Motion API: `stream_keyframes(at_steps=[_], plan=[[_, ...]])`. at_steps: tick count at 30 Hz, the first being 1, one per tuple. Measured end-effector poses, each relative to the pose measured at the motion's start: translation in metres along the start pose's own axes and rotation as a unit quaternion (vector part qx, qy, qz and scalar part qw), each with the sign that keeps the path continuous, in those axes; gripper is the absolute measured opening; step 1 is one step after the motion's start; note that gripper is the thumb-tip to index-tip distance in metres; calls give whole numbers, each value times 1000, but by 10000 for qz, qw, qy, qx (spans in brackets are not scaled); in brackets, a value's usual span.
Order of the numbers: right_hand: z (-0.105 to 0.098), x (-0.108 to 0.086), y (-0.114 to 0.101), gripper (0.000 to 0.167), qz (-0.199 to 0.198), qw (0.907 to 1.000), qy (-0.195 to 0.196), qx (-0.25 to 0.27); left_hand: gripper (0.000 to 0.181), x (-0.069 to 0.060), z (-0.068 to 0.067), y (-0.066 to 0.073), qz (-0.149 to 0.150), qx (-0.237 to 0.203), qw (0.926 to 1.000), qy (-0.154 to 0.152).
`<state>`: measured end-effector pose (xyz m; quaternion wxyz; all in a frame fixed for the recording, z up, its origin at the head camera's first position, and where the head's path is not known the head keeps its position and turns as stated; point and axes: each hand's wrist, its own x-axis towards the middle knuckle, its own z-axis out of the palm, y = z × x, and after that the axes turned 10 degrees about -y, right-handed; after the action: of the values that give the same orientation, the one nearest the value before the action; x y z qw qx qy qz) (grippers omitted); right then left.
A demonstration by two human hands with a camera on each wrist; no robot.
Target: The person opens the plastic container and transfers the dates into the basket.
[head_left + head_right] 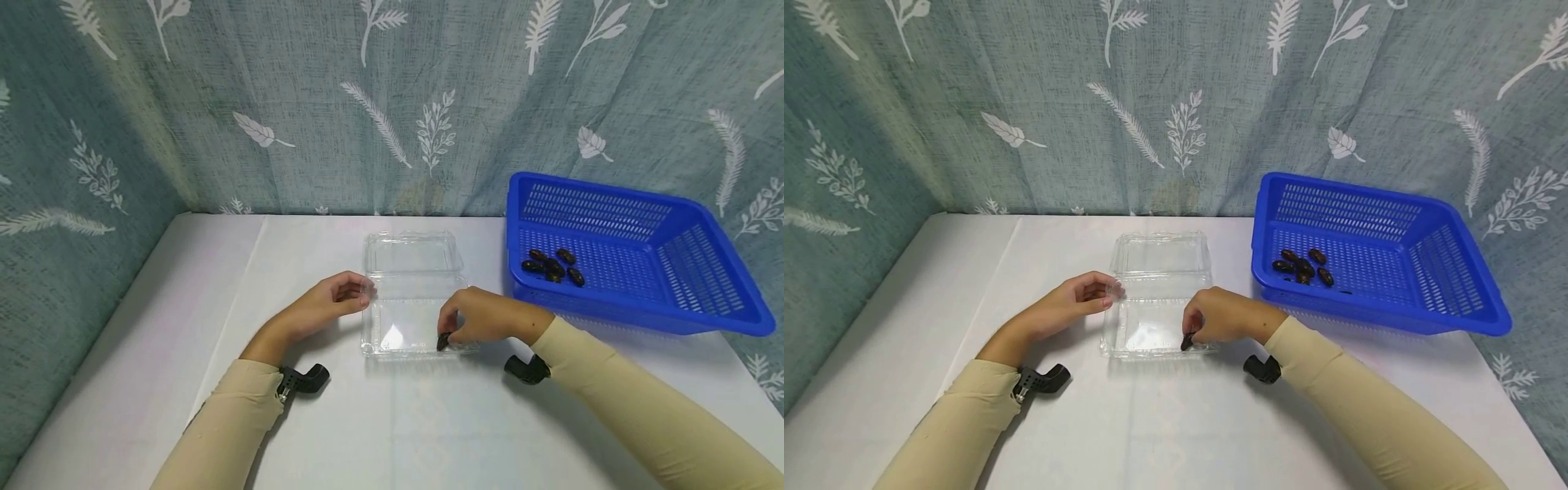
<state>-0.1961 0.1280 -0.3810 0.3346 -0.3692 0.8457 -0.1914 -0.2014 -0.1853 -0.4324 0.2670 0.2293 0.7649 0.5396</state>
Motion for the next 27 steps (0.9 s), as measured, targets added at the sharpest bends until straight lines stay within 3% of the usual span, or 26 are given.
stream_keyframes(at_steps=[10, 14, 24, 27], plan=[[2, -4, 1, 8, 26, 9993, 350, -104, 40, 0, 1, 0, -21, 22, 10000, 8], [-1, -10, -2, 8, 145, 9983, 549, 158, 41, 1, -1, -1, 35, 57, 10000, 9], [-15, -44, -14, 15, 449, 9920, 1090, 449, 42, 0, -1, -2, 14, 4, 10000, -18], [-21, -58, -14, 17, 349, 9884, 1415, 425, 41, 0, -2, -2, 5, 37, 10000, -8]])
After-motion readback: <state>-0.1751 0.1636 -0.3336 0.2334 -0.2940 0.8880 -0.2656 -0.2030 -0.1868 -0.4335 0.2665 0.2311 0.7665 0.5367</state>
